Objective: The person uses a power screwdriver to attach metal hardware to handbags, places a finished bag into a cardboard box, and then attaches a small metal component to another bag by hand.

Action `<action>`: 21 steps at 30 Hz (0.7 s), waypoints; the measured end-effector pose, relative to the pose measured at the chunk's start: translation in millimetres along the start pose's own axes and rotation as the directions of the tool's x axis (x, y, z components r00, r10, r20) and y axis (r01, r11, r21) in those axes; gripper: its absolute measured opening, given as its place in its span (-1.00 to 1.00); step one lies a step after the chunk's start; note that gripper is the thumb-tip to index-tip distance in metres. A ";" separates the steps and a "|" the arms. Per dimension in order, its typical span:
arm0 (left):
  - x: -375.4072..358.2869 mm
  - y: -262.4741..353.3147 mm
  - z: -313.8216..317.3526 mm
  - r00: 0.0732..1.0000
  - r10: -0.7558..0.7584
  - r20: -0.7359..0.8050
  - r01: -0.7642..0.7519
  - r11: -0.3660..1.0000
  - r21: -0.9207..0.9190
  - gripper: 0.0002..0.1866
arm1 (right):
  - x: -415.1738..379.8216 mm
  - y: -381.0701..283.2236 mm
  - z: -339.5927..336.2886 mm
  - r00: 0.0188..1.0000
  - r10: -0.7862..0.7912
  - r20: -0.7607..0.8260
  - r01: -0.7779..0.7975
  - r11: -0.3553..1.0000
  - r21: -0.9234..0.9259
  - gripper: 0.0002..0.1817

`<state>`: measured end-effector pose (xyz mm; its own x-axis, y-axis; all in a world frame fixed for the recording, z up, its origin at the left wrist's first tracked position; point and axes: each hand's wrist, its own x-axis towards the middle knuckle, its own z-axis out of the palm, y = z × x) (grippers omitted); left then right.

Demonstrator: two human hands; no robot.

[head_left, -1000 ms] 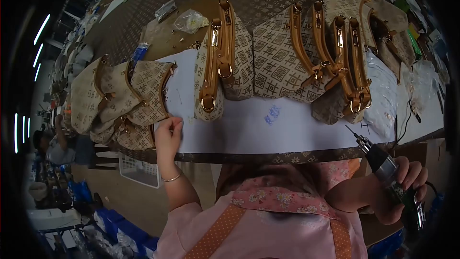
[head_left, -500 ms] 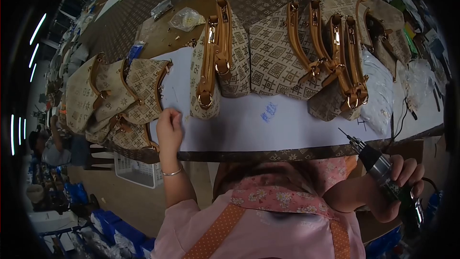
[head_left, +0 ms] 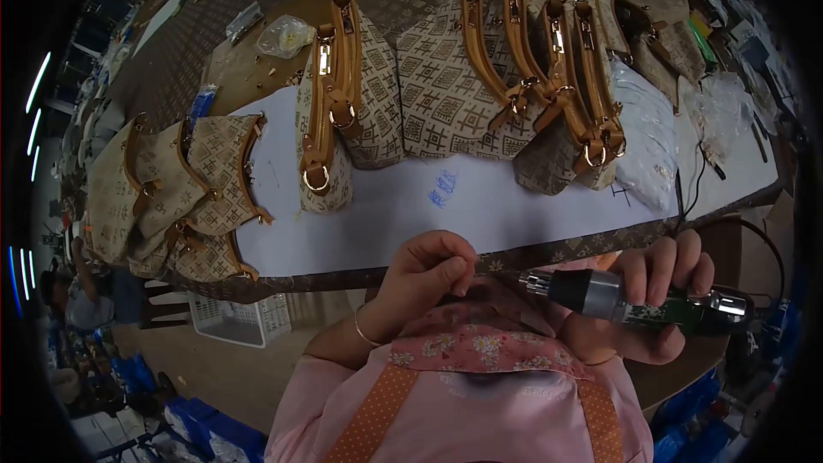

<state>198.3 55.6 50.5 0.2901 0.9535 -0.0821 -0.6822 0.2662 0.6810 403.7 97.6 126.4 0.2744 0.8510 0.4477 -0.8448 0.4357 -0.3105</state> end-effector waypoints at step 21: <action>15.8 -12.1 11.3 0.981 -0.192 0.001 0.188 0.962 -0.198 -0.77 | 0.2 4.0 -8.7 0.998 -0.009 0.055 0.009 1.000 -0.005 -0.56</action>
<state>218.7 65.8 49.1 0.4163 0.8846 -0.2102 -0.7345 0.4634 0.4958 404.3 102.0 117.9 0.2564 0.8296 0.4961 -0.8398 0.4453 -0.3106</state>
